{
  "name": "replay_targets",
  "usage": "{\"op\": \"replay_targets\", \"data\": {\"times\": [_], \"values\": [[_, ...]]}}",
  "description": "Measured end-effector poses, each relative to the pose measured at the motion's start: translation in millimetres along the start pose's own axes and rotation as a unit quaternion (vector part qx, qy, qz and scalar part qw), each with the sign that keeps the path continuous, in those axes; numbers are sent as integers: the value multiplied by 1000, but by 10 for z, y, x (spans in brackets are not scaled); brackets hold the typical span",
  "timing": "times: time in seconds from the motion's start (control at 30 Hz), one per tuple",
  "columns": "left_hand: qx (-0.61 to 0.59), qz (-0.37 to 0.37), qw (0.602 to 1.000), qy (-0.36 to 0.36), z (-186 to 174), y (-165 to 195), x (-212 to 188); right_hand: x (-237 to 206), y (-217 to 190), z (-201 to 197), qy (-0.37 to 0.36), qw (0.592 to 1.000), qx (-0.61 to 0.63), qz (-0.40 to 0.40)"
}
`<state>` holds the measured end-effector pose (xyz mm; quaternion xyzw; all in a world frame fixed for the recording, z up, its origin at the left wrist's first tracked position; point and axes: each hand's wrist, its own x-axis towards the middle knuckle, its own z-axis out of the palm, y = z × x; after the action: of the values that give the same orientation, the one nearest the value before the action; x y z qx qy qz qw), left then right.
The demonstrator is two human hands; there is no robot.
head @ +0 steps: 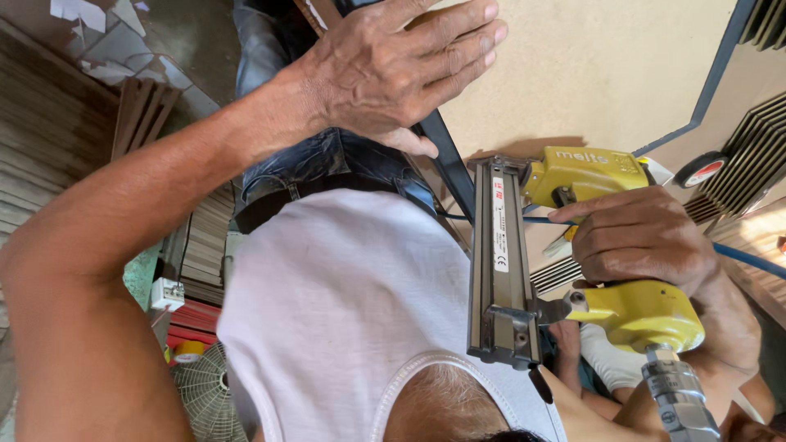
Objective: The person uses a pneumatic nail gun to attach dark trim to the edges of rectangular boards. They repeatedly pick up boards, align the trim, and drive nails along the perimeter, stacking completed units on the table.
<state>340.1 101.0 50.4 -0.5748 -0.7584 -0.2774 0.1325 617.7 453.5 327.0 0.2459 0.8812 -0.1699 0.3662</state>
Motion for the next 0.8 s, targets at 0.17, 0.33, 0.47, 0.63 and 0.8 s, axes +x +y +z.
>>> {"op": "replay_targets", "data": {"times": [0.17,0.33,0.47,0.63,0.8], "values": [[-84,-2,996,-32,-38,-12,12,-192,586,89,-135,937,243,212],[-94,-3,995,-17,-53,-47,34,153,-112,-142,-84,869,343,346],[-84,-3,996,-14,-21,-25,26,1108,-914,-621,-269,915,13,-300],[-72,-6,997,-9,25,0,-12,1445,-1446,-516,-242,866,122,-421],[-67,-2,997,-25,-60,-48,24,1270,-1281,-262,-113,860,253,-428]]}}
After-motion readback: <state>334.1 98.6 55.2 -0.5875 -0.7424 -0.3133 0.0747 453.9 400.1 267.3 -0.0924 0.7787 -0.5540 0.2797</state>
